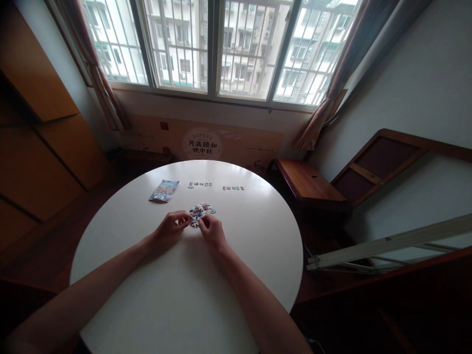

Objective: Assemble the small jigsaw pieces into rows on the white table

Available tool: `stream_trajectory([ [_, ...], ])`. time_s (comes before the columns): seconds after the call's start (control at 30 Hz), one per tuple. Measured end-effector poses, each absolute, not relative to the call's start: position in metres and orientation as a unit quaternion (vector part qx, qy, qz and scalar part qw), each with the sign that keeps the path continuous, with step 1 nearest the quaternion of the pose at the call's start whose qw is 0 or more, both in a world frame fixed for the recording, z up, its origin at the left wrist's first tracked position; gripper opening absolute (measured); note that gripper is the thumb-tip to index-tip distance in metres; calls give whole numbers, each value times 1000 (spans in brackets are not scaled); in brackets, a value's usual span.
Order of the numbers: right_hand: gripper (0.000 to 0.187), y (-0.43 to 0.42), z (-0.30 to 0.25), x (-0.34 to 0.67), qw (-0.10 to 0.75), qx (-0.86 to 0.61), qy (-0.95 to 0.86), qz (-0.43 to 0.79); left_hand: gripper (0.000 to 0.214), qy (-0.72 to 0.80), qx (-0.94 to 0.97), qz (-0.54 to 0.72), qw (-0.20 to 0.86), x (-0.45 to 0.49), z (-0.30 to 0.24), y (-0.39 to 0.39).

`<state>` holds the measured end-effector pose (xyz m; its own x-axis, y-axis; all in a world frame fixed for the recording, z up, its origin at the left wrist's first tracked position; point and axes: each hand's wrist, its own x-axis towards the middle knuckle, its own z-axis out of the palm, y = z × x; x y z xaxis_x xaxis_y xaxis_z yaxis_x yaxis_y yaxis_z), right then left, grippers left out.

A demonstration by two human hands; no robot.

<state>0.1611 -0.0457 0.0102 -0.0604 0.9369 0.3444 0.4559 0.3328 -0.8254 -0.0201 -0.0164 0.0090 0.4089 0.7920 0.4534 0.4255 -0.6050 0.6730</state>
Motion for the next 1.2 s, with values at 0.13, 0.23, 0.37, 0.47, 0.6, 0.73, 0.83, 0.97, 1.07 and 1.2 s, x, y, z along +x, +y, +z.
stream_trajectory([
  [0.13, 24, -45, 10, 161, 451, -516, -680, 262, 18, 378, 808, 385, 236, -20, 9, -16],
  [0.23, 24, -45, 9, 161, 448, -518, -681, 261, 18, 378, 810, 383, 234, -20, 10, -17],
  [0.37, 23, -44, 9, 161, 445, -518, -684, 257, 18, 378, 811, 382, 231, -20, 11, -17],
  [0.47, 23, -44, 9, 162, 443, -519, -686, 253, 17, 381, 811, 381, 228, -20, 11, -17],
  [0.6, 24, -44, 8, 162, 444, -517, -686, 256, 18, 381, 811, 378, 233, -20, 10, -17],
  [0.73, 23, -45, 9, 162, 445, -515, -686, 257, 18, 382, 809, 379, 236, -20, 10, -16],
  [0.83, 23, -45, 9, 162, 445, -515, -687, 255, 18, 383, 808, 379, 238, -20, 10, -16],
  [0.97, 23, -45, 9, 162, 443, -514, -690, 253, 18, 383, 809, 376, 239, -19, 10, -17],
  [1.07, 24, -45, 9, 162, 442, -515, -690, 252, 19, 385, 808, 378, 236, -19, 10, -17],
  [1.2, 23, -45, 8, 161, 442, -517, -690, 248, 19, 387, 808, 377, 235, -19, 10, -16],
])
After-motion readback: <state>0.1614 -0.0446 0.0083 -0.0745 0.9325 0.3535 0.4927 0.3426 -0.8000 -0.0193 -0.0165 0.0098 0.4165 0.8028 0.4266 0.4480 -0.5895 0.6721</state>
